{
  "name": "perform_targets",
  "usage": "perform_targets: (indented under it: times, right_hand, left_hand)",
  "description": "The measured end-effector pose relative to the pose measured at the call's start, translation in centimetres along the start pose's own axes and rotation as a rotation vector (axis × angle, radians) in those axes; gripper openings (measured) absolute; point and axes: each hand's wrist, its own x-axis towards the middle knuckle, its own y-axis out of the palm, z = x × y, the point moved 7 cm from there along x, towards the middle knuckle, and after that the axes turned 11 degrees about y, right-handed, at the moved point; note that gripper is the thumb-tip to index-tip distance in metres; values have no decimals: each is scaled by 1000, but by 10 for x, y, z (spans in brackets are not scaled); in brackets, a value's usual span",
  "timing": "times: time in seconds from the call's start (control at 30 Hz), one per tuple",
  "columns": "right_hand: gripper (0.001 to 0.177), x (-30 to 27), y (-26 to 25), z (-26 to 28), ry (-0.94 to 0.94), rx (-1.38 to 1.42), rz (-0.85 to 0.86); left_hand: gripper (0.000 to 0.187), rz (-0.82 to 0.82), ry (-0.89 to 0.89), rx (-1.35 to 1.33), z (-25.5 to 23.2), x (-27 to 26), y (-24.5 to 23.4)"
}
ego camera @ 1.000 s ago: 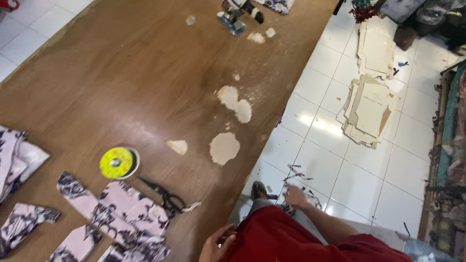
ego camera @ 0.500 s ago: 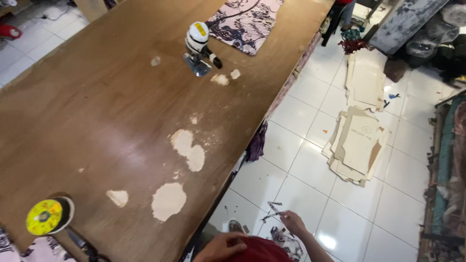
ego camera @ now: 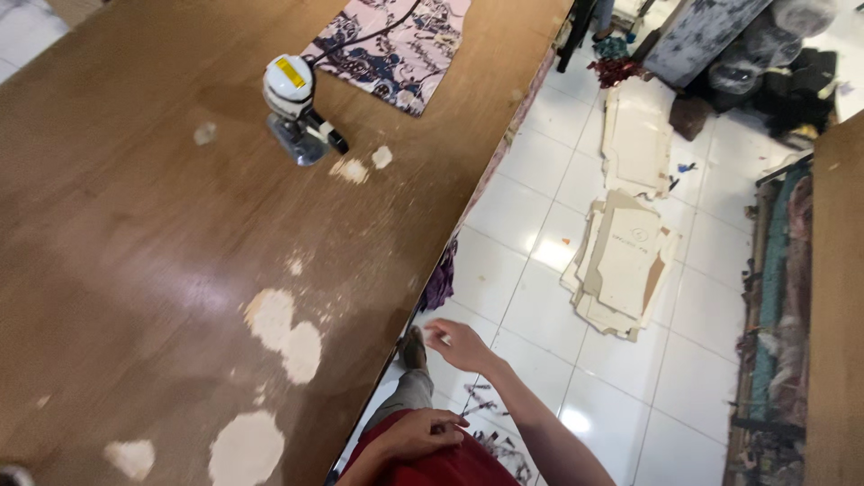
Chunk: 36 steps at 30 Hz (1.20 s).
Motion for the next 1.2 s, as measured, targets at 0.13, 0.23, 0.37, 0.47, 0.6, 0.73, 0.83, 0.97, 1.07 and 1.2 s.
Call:
perform_targets:
  times: [0.13, 0.23, 0.37, 0.47, 0.6, 0.73, 0.83, 0.97, 1.07, 1.2]
  right_hand:
    - [44, 64, -52, 68, 18, -55, 50]
    - [51, 118, -81, 117, 5, -195, 150]
    - [63, 186, -103, 163, -107, -278, 160]
    - [75, 235, -113, 176, 59, -308, 202]
    - [90, 313, -121, 228, -186, -405, -29]
    - [109, 393, -106, 249, -142, -370, 103]
    - [104, 435, -74, 253, -41, -205, 312]
    - [98, 460, -56, 275, -282, 31, 272]
    - [82, 474, -77, 281, -317, -56, 246]
    - [53, 480, -128, 267, -281, -587, 507]
  left_hand:
    - [43, -36, 59, -47, -13, 44, -55]
    - [40, -96, -78, -89, -20, 76, -104]
    - [39, -236, -141, -15, -31, 93, -152]
    - [39, -375, -25, -148, -50, 94, -181]
    - [41, -533, -237, -239, -32, 79, -193]
    - [41, -811, -274, -274, -15, 74, -203]
    - [42, -1044, -214, -392, -4, 80, -214]
    - [41, -1365, -362, -557, 11, 103, -228]
    - [40, -1547, -501, -654, 14, 138, -239]
    - [36, -1919, -70, -864, 3, 183, -265]
